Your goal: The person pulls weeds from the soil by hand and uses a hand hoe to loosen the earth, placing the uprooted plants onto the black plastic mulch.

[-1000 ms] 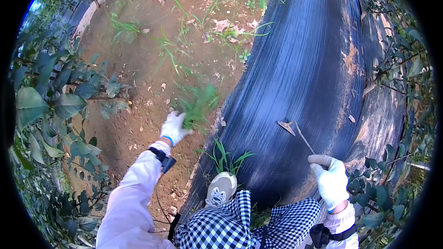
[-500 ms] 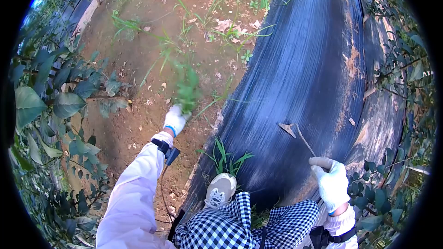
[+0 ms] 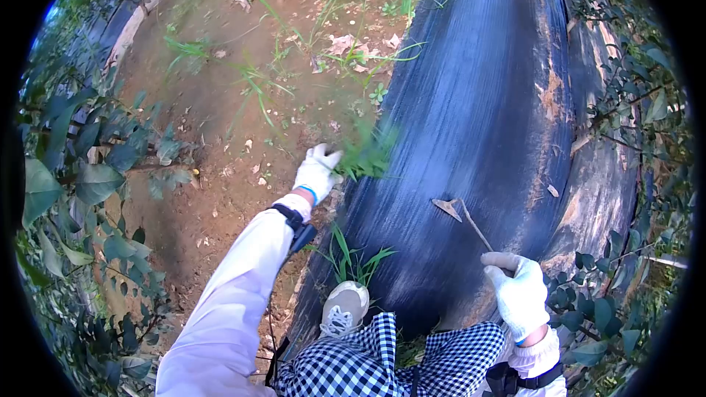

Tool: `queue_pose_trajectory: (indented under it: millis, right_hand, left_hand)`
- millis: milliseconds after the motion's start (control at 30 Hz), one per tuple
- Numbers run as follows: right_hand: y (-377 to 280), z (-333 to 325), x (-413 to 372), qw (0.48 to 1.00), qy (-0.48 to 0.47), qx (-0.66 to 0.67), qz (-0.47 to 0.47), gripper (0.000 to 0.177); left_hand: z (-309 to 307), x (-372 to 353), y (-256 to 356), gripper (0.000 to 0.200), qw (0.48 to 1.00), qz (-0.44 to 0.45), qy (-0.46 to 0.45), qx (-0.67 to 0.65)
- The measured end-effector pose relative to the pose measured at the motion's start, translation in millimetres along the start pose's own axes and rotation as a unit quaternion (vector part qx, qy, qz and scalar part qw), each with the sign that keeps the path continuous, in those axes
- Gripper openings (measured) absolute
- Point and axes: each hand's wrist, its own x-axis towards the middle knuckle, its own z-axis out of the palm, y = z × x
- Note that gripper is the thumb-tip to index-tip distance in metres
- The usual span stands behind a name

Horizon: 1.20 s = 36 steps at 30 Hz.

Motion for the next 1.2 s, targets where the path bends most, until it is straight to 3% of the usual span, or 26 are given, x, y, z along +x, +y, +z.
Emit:
queue_pose_trajectory:
  millis: [33,67,167,200,233,267,300,333,367,400,433,500,567,633,700,733,833,933,1000,1033,1100,1200]
  right_hand:
    - [-1.0,0.4,-0.9,1.000,0.004,0.000,0.001,0.023]
    - [-1.3,0.5,-1.0,1.000,0.007,-0.001,0.001,0.023]
    - [12.0,0.2,4.5,1.000,0.001,0.014,-0.014,0.023]
    - [10.6,-0.1,4.3,1.000,0.001,0.018,-0.015,0.023]
    - [10.4,-0.6,5.7,1.000,-0.001,0.026,-0.011,0.022]
    - [11.5,-3.0,8.5,0.999,-0.005,0.034,-0.007,0.022]
    - [12.1,-6.0,11.1,0.999,-0.008,0.041,-0.003,0.022]
    - [11.8,-9.6,13.7,0.999,-0.017,0.046,0.000,0.022]
    - [11.2,-13.9,16.7,0.998,-0.025,0.052,0.004,0.022]
    - [10.3,-17.5,19.3,0.998,-0.032,0.057,0.008,0.023]
    - [8.9,-20.2,20.2,0.997,-0.040,0.063,0.012,0.023]
    - [9.3,-21.9,19.8,0.998,-0.039,0.055,0.020,0.023]
    - [17.0,-21.3,21.6,0.997,-0.040,0.058,0.023,0.023]
    - [30.2,-20.2,23.7,0.997,-0.035,0.062,0.012,0.024]
    - [25.9,-19.8,25.5,0.997,-0.033,0.061,0.017,0.024]
    - [15.8,-19.4,21.3,0.997,-0.034,0.060,0.030,0.024]
    - [13.7,-19.6,22.1,0.997,-0.037,0.068,0.026,0.023]
    - [11.6,-20.5,20.9,0.996,-0.040,0.072,0.027,0.023]
    - [7.0,-19.8,22.0,0.995,-0.027,0.080,0.054,0.022]
    - [5.1,-20.2,23.2,0.994,-0.023,0.083,0.067,0.022]
    - [3.9,-24.8,29.1,0.994,-0.027,0.076,0.078,0.022]
    - [10.8,-27.6,33.5,0.991,-0.029,0.112,0.071,0.020]
  left_hand:
    - [3.9,4.2,5.0,0.034,0.999,0.012,-0.030,0.037]
    - [9.2,5.3,3.2,0.029,0.998,0.032,0.003,0.049]
    - [29.6,17.6,-5.5,0.024,0.990,-0.053,0.076,-0.111]
    - [22.8,9.8,7.9,0.021,0.931,-0.132,0.163,-0.298]
    - [15.4,0.9,20.3,0.021,0.922,-0.162,0.172,-0.307]
    - [10.6,-13.9,40.6,0.024,0.895,-0.084,0.209,-0.386]
    - [-7.5,-30.7,66.3,0.029,0.897,-0.195,-0.003,-0.398]
    - [-42.6,-48.0,95.9,0.038,0.906,-0.116,-0.205,-0.352]
    - [-24.0,-66.7,105.6,0.049,0.938,0.049,-0.279,-0.200]
    - [-2.4,-91.9,103.0,0.063,0.904,0.302,-0.226,-0.202]
    - [-11.0,-100.3,100.9,0.066,0.871,0.342,-0.262,-0.237]
    - [-22.7,-80.6,76.9,0.057,0.907,0.197,-0.273,-0.253]
    - [-18.6,-59.0,31.7,0.049,0.969,0.063,-0.085,-0.224]
    - [-11.4,-35.3,-9.3,0.047,0.986,-0.026,0.033,-0.158]
    - [-18.6,-12.6,-16.7,0.047,0.992,-0.048,0.076,-0.093]
    - [-17.5,-1.3,-18.9,0.047,0.995,-0.004,0.075,-0.066]
    - [-3.5,28.7,-27.6,0.033,0.992,0.084,-0.089,0.024]
    - [-9.1,45.4,-47.3,0.024,0.995,-0.041,0.012,-0.086]
    - [-10.6,57.8,-79.4,0.021,0.967,-0.122,0.206,-0.087]
    - [-20.0,65.1,-85.4,0.027,0.954,-0.173,0.232,-0.084]
    - [-30.1,79.6,-85.0,0.037,0.946,-0.132,0.296,-0.011]
    - [-44.5,100.5,-102.7,0.052,0.978,-0.154,0.134,0.044]
